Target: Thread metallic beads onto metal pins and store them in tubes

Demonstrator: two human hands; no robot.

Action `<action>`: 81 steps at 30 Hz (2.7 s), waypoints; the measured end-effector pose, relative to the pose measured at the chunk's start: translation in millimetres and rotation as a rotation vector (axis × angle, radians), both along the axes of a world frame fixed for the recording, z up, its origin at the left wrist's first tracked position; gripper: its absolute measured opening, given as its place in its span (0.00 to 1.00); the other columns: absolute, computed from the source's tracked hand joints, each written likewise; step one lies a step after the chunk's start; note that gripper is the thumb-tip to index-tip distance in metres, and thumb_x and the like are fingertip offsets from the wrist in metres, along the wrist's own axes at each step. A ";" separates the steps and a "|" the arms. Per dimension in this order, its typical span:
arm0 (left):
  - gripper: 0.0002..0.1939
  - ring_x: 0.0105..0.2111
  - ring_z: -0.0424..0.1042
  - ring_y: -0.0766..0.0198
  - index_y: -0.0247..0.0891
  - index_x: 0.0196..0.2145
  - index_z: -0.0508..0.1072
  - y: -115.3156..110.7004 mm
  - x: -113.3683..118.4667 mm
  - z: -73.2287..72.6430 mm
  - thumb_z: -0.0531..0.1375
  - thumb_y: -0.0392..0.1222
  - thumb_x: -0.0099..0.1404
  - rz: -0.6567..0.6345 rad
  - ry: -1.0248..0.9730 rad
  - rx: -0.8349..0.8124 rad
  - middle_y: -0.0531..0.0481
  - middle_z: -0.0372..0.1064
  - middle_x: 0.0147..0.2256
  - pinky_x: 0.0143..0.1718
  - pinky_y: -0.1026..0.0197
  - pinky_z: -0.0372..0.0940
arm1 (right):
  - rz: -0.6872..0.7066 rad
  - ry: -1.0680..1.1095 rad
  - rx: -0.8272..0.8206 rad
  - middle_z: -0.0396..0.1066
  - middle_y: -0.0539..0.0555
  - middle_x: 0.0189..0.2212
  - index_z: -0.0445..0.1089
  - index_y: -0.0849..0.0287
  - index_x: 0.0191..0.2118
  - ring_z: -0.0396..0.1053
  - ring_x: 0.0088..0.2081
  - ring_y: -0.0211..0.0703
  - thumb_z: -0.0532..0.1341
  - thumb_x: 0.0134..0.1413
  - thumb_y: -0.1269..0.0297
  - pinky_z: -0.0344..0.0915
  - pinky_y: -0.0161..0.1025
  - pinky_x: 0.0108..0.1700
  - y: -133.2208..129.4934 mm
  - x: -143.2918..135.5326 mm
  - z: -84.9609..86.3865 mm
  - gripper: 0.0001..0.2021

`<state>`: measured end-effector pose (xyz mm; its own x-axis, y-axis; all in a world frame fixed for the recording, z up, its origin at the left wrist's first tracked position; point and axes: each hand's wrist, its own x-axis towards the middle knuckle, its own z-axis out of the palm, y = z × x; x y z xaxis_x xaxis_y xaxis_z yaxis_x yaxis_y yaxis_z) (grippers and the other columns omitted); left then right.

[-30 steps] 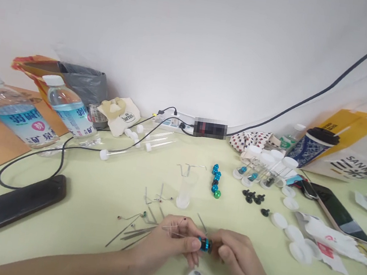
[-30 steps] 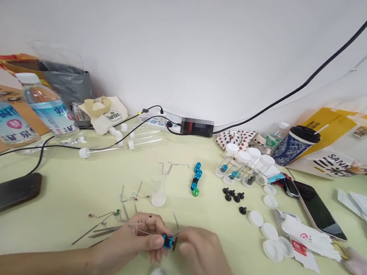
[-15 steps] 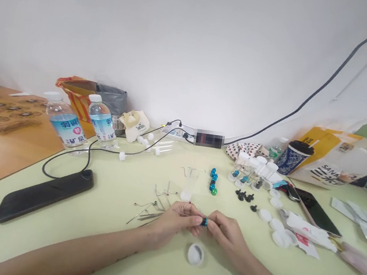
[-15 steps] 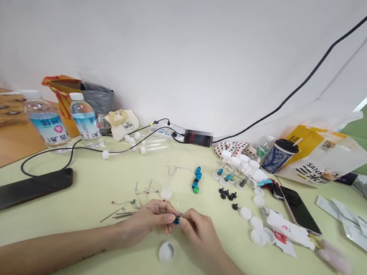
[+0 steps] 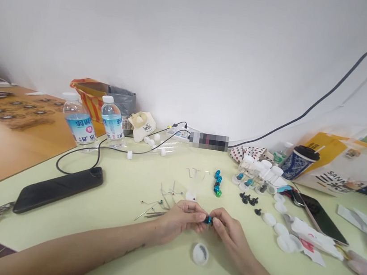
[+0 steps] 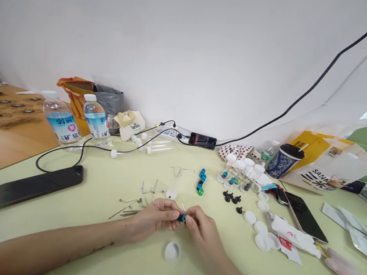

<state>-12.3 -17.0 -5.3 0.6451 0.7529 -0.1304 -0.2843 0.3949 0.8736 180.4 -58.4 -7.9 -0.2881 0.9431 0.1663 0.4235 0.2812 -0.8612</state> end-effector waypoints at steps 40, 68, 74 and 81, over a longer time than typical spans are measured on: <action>0.08 0.21 0.72 0.69 0.31 0.30 0.75 -7.7 2.7 -0.3 0.69 0.35 0.52 -0.017 0.024 -0.247 0.50 0.73 0.21 0.27 0.65 0.68 | 0.188 0.153 -0.090 0.67 0.52 0.28 0.65 0.57 0.35 0.65 0.28 0.37 0.56 0.62 0.56 0.61 0.32 0.29 -0.4 8.5 -7.4 0.10; 0.09 0.22 0.72 0.68 0.31 0.30 0.76 -8.1 3.1 3.5 0.69 0.36 0.52 -0.034 0.040 -0.238 0.49 0.74 0.23 0.28 0.64 0.68 | 0.153 0.056 0.090 0.69 0.53 0.26 0.67 0.57 0.35 0.66 0.26 0.38 0.57 0.61 0.63 0.62 0.34 0.28 -1.1 6.6 4.1 0.05; 0.08 0.23 0.72 0.68 0.31 0.31 0.77 -7.5 2.2 3.1 0.68 0.36 0.53 -0.052 0.043 -0.219 0.49 0.74 0.24 0.29 0.65 0.68 | 0.136 0.066 0.051 0.68 0.53 0.25 0.67 0.57 0.33 0.66 0.26 0.39 0.59 0.60 0.61 0.62 0.34 0.27 -0.5 7.2 0.9 0.07; 0.08 0.23 0.72 0.68 0.31 0.31 0.77 -7.9 2.3 1.4 0.69 0.36 0.53 -0.060 0.050 -0.230 0.48 0.74 0.23 0.28 0.65 0.68 | 0.186 0.051 0.053 0.68 0.52 0.26 0.67 0.57 0.35 0.66 0.27 0.38 0.57 0.61 0.63 0.61 0.34 0.29 -2.6 10.3 0.6 0.05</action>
